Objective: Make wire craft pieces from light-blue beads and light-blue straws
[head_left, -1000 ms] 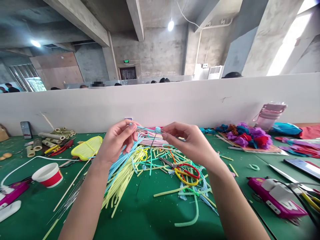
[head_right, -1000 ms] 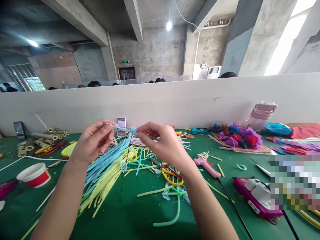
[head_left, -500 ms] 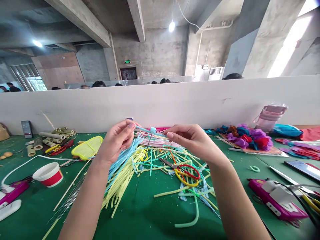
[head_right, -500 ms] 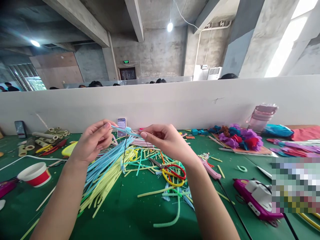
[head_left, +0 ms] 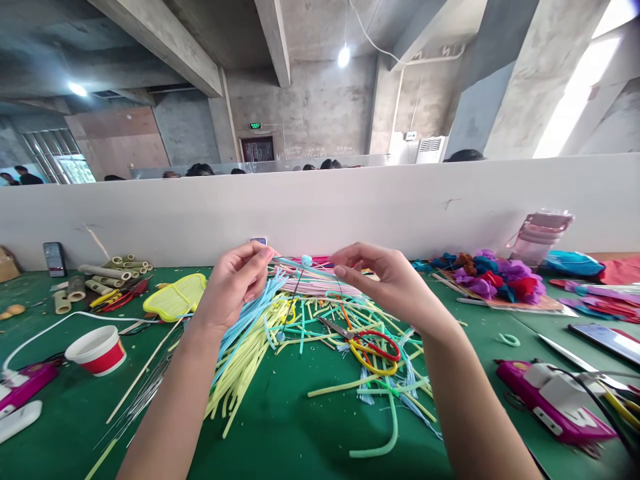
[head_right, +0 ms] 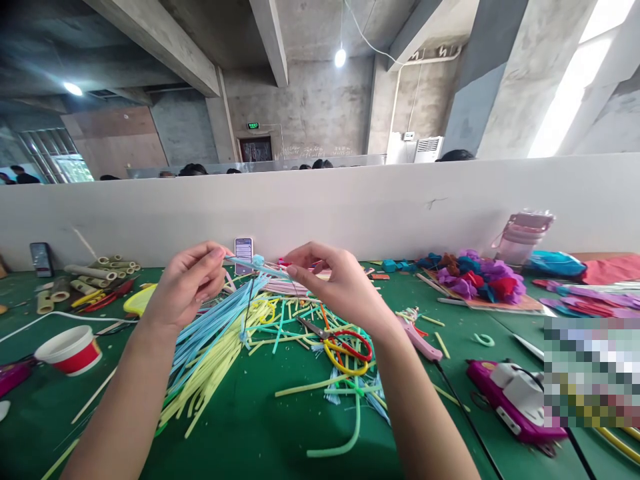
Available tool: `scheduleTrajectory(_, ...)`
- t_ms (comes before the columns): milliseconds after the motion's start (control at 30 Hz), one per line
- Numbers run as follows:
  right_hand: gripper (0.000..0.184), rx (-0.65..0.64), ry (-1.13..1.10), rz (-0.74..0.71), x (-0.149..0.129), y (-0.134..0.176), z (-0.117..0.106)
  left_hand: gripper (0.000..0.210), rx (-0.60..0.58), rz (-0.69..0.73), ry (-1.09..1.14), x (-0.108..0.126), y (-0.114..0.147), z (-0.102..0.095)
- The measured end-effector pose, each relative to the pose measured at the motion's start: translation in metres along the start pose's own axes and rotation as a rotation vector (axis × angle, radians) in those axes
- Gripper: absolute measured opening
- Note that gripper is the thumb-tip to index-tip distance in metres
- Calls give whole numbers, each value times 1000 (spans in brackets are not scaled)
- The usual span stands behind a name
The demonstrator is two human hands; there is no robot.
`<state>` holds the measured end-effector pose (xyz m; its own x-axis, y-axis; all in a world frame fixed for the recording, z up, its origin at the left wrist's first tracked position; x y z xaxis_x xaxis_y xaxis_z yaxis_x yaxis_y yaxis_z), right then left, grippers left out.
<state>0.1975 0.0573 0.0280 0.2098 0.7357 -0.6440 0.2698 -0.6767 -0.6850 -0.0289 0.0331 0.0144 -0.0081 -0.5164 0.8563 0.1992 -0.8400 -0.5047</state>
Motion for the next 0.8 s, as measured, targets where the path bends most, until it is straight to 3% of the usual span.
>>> scheduleTrajectory(167, 7, 408, 216, -354, -25, 9, 7, 24, 136, 88, -99, 1, 4, 3)
scheduleTrajectory(267, 8, 478, 360, -563, -33, 17, 22, 25, 172, 108, -142, 3, 8, 6)
scheduleTrajectory(333, 11, 485, 445, -625, -32, 20, 29, 26, 175, 122, -170, 5, 11, 9)
scheduleTrajectory(467, 14, 482, 512, -660, -27, 20, 35, 27, 145, 132, -203, 7, 17, 15)
scheduleTrajectory(600, 12, 465, 435, -661, -29, 19, 32, 26, 145, 137, -204, 6, 17, 16)
scheduleTrajectory(800, 8, 473, 276, -509, -32, 15, 11, 25, 159, 155, -212, 6, 15, 13)
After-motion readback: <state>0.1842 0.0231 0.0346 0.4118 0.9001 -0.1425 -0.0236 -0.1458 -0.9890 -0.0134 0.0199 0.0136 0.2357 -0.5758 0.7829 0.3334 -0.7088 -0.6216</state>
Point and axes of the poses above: each hand's wrist, its own y-axis away from the middle knuckle, its own z-axis out of the palm, x = y × z, the point moved 5 cm from there along -y, towards the middle knuckle, and after that the axes turned 10 degrees about x, right-handed, at the moved point
